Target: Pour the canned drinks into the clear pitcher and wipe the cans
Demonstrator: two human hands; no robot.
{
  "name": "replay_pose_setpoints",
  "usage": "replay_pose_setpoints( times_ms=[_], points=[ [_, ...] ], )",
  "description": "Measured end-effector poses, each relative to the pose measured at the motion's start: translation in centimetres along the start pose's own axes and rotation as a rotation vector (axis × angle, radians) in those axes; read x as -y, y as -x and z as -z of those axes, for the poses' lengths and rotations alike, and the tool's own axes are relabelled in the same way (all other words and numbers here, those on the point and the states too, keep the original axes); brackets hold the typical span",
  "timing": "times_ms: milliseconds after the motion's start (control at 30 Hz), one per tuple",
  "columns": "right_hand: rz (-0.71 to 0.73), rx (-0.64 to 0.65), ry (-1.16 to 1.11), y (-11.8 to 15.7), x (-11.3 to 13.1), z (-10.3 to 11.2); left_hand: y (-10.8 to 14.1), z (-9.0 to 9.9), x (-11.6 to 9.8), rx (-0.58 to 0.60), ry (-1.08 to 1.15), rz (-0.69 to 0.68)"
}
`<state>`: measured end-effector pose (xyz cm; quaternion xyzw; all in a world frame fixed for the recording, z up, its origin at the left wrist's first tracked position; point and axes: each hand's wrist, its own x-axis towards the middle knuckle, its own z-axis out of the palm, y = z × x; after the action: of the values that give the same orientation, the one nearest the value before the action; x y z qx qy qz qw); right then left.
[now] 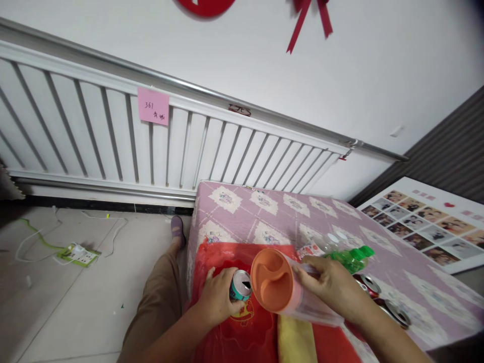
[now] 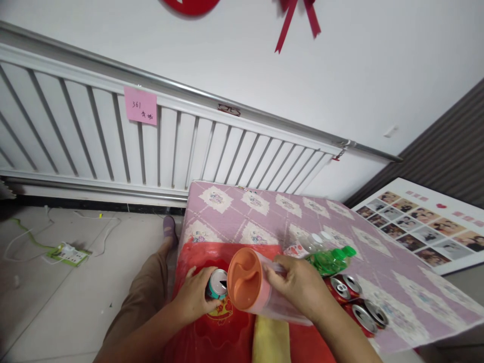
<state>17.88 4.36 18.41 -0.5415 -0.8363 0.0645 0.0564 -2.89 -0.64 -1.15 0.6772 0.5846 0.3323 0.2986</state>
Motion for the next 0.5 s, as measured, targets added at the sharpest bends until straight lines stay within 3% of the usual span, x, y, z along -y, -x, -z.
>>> replay_pose_setpoints(
  times_ms=[500],
  points=[
    [-0.007,0.051,0.03,-0.4,-0.03,-0.42,0.03,0.28,-0.16,0.004,0.003,-0.007]
  ],
)
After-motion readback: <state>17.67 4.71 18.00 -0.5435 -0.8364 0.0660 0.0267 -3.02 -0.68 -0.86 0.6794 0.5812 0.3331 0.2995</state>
